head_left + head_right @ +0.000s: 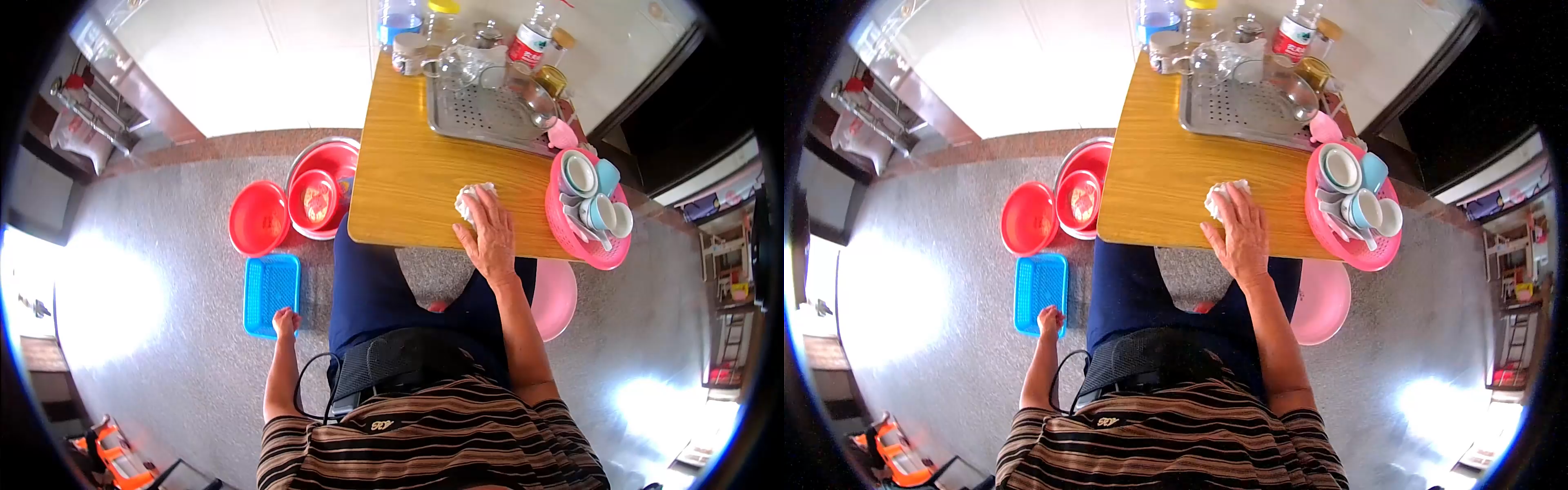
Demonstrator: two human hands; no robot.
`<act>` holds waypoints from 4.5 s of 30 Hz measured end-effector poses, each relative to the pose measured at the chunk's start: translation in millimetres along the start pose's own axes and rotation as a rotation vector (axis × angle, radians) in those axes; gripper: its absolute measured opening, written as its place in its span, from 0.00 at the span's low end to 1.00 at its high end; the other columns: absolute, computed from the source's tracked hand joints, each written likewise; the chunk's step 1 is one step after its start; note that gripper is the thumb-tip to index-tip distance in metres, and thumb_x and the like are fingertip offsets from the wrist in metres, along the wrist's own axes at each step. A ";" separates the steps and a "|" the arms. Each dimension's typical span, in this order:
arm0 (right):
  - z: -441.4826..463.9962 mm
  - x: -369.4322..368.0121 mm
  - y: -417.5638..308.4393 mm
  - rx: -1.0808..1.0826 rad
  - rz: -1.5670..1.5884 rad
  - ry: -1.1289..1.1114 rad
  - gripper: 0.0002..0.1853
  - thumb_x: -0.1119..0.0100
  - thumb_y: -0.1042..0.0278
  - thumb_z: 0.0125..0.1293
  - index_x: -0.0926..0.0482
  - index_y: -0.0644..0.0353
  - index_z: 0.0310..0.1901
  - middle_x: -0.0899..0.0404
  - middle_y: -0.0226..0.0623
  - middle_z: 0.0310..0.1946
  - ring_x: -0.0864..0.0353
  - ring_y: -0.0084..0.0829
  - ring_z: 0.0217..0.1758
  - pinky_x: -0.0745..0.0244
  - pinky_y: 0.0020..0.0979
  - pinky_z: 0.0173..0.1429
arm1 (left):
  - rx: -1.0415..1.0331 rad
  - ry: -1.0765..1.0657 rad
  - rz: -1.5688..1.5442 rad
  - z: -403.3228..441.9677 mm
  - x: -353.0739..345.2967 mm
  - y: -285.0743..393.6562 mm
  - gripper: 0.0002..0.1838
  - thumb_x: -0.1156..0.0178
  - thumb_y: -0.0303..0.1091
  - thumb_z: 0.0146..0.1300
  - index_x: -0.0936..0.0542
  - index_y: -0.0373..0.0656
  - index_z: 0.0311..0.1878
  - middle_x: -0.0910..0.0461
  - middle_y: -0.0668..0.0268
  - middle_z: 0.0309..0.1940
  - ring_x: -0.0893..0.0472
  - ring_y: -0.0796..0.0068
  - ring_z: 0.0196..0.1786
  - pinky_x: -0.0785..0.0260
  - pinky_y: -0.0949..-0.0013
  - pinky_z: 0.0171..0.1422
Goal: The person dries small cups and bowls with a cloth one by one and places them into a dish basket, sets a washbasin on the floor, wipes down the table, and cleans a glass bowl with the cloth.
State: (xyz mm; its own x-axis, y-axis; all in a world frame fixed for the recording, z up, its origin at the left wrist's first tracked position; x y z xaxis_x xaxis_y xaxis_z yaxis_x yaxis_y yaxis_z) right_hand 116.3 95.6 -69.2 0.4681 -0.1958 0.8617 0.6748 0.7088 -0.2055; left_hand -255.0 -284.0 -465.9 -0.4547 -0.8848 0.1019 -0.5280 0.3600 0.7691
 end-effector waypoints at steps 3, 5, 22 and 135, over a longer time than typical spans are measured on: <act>-1.6 2.1 3.5 -0.036 0.017 -0.005 0.28 0.40 0.55 0.57 0.33 0.50 0.59 0.37 0.36 0.62 0.39 0.37 0.65 0.43 0.40 0.64 | -0.047 0.102 0.315 -1.9 9.7 19.7 0.21 0.39 0.38 0.54 0.27 0.40 0.50 0.22 0.62 0.31 0.22 0.73 0.27 0.32 0.72 0.20; -1.4 4.7 5.1 -0.024 0.055 -0.005 0.27 0.40 0.56 0.57 0.33 0.51 0.59 0.37 0.36 0.62 0.39 0.36 0.66 0.44 0.41 0.65 | -0.094 0.191 0.598 -1.0 11.7 42.7 0.25 0.37 0.41 0.53 0.27 0.41 0.53 0.22 0.61 0.35 0.21 0.72 0.31 0.30 0.70 0.22; -35.5 30.6 39.9 -0.030 0.158 -0.034 0.24 0.43 0.76 0.53 0.27 0.50 0.54 0.31 0.30 0.58 0.31 0.33 0.58 0.37 0.39 0.59 | -1.375 -0.375 0.654 -271.3 -289.9 348.6 0.07 0.46 0.29 0.63 0.21 0.40 0.41 0.21 0.63 0.33 0.21 0.76 0.36 0.29 0.76 0.38; 85.5 -49.9 -55.1 0.464 0.023 -0.723 0.15 0.41 0.66 0.54 0.24 0.47 0.45 0.22 0.42 0.36 0.20 0.39 0.39 0.26 0.39 0.39 | -1.211 -0.347 0.904 -227.0 -367.6 399.2 0.20 0.61 0.39 0.67 0.28 0.51 0.59 0.18 0.64 0.35 0.17 0.72 0.31 0.29 0.67 0.42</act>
State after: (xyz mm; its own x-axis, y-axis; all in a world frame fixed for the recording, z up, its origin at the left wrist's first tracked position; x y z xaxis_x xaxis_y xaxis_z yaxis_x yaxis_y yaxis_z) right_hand 7.1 124.2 -61.2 -0.1061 0.1901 0.9760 0.2943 0.9436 -0.1518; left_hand -135.8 117.7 -53.1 -0.5195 -0.3411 0.7834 0.8025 0.1200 0.5845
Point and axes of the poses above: each hand's wrist, its own z-axis towards the middle knuckle, its own x-axis out of the back of the hand, y = z × x, the point moved 6 cm from there along z, towards the middle knuckle
